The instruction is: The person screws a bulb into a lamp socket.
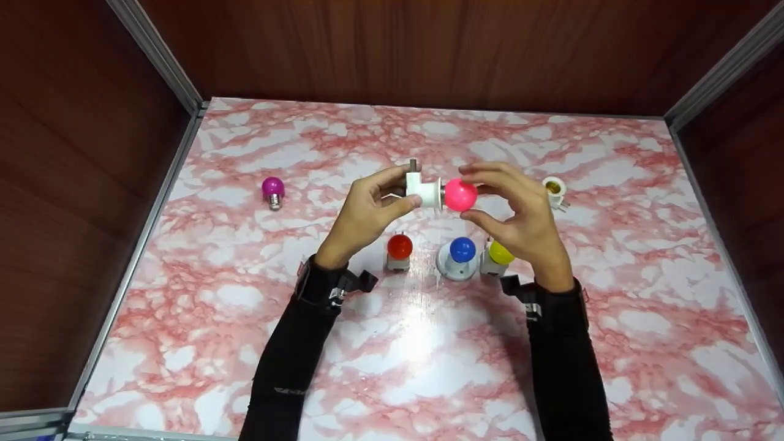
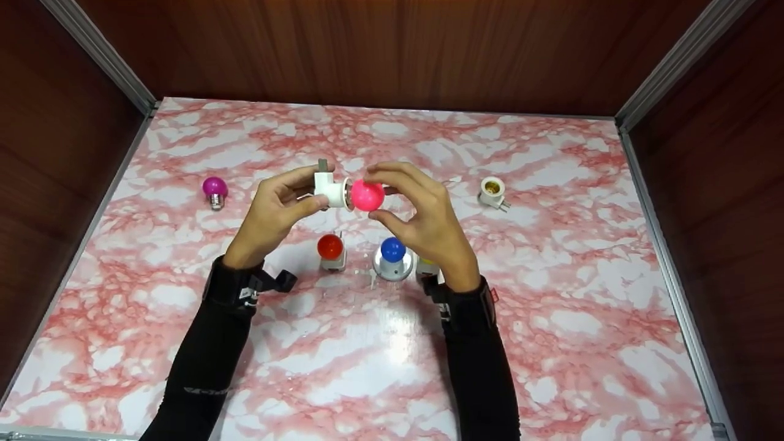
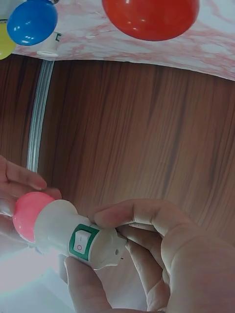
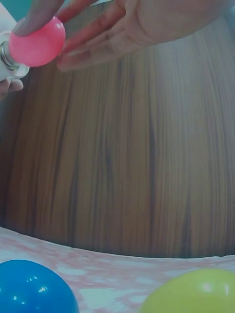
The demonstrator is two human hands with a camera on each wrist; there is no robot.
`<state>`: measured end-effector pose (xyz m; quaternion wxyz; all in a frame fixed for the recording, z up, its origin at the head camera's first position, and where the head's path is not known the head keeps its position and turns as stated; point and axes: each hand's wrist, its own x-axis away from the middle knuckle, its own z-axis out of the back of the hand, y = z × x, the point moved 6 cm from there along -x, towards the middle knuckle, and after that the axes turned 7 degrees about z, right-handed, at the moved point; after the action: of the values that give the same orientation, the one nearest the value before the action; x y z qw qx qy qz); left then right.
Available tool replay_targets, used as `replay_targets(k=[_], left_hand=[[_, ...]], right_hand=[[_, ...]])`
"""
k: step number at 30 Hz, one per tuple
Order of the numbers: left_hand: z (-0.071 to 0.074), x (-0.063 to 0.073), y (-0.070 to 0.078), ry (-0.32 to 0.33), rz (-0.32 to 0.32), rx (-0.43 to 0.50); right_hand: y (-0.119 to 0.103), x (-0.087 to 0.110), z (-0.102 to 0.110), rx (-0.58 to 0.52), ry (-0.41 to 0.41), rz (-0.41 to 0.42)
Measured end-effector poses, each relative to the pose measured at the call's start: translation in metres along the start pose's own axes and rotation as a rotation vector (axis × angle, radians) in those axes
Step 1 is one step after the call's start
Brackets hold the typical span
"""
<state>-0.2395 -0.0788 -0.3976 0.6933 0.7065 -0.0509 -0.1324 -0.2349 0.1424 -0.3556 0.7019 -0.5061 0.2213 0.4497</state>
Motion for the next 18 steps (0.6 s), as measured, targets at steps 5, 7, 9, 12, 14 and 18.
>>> replay_targets(k=[5,7,9,12,14,18], left_hand=[[-0.001,0.001,0.002,0.003,-0.025,-0.003],[-0.001,0.001,0.003,0.012,-0.042,-0.017],[-0.001,0.001,0.004,0.017,-0.060,-0.034],[-0.001,0.001,0.004,0.025,-0.075,-0.054],[-0.001,0.001,0.004,0.023,-0.085,-0.064],[-0.002,0.001,0.005,0.024,-0.104,-0.082]], right_hand=[[0.000,0.001,0.001,-0.003,0.001,0.016],[0.002,0.002,0.001,-0.007,0.002,0.000],[0.004,0.003,0.001,-0.014,0.002,-0.022],[0.007,0.005,0.000,-0.029,-0.001,-0.060],[0.009,0.006,-0.001,-0.037,-0.005,-0.085],[0.012,0.007,-0.001,-0.051,-0.011,-0.122]])
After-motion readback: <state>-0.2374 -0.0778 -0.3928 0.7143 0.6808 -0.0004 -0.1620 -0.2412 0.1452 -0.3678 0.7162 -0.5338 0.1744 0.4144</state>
